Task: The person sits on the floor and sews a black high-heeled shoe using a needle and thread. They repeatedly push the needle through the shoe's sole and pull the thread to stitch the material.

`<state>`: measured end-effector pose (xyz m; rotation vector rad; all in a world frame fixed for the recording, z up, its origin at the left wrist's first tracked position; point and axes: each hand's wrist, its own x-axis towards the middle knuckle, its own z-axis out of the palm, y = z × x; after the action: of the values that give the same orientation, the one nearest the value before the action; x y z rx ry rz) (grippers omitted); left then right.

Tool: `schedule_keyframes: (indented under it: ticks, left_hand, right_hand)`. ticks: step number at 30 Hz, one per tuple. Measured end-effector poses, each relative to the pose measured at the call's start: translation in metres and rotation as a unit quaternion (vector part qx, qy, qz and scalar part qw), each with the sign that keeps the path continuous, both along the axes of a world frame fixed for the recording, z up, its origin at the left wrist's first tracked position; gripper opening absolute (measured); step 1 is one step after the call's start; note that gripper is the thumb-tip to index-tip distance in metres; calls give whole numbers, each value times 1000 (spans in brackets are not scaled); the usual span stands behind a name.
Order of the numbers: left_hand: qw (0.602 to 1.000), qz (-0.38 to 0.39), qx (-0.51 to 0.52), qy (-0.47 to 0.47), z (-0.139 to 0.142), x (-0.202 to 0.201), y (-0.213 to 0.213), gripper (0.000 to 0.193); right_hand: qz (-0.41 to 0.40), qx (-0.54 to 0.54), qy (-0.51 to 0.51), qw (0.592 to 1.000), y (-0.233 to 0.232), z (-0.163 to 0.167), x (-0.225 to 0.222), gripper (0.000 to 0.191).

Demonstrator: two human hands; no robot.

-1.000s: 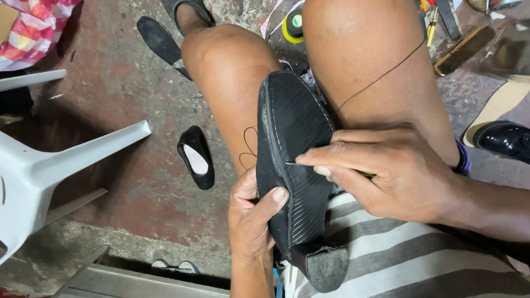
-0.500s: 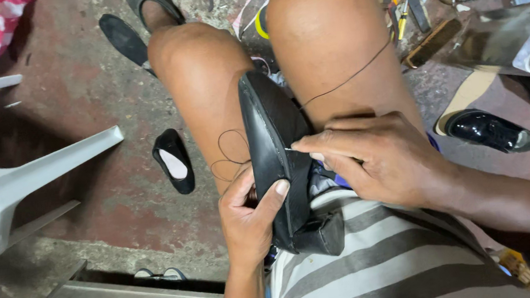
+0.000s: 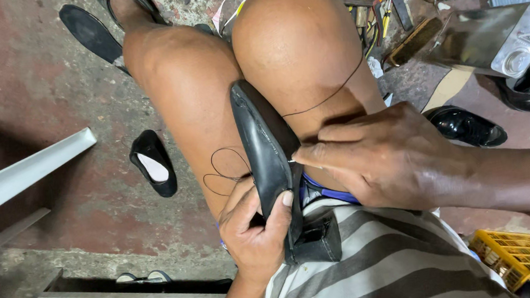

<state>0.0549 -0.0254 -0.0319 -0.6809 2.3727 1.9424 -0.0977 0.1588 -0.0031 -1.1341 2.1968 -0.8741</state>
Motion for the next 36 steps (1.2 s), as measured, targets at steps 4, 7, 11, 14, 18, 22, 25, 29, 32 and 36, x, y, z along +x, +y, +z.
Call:
schedule_keyframes:
  ticks: [4, 7, 11, 14, 18, 22, 25, 29, 32, 36]
  left_hand:
    - [1000, -16, -15, 17, -1, -9, -5, 26]
    - [998, -29, -45, 32, 0, -15, -9, 26]
    - [999, -28, -36, 22, 1, -19, -12, 23]
    - [999, -29, -29, 32, -1, -20, -14, 24]
    - [999, -30, -25, 24, -3, -16, -15, 23]
    - [998, -15, -1, 57, -1, -10, -10, 28]
    - [998, -16, 42, 51, 2, -7, -8, 31]
    - [997, -35, -3, 66, 6, -5, -5, 29]
    - [997, -35, -29, 68, 6, -9, -1, 25]
    - [996, -31, -52, 67, 6, -16, 3, 24]
  right_hand:
    - [126, 39, 123, 984, -3, 0, -6, 33]
    - [102, 2, 88, 991, -12, 2, -17, 27]
    - [-2, 25, -311, 950, -30, -6, -38, 18]
    - [14, 70, -230, 971, -27, -4, -36, 18]
    - [238, -22, 217, 946, -13, -4, -26, 27]
    - [193, 97, 45, 975, -9, 1, -20, 33]
    - [52, 2, 43, 998, -12, 13, -18, 23]
    - [104, 154, -21, 982, -14, 14, -12, 42]
    - [235, 75, 243, 938, -8, 6, -12, 34]
    - [279, 2, 312, 908, -1, -2, -20, 26]
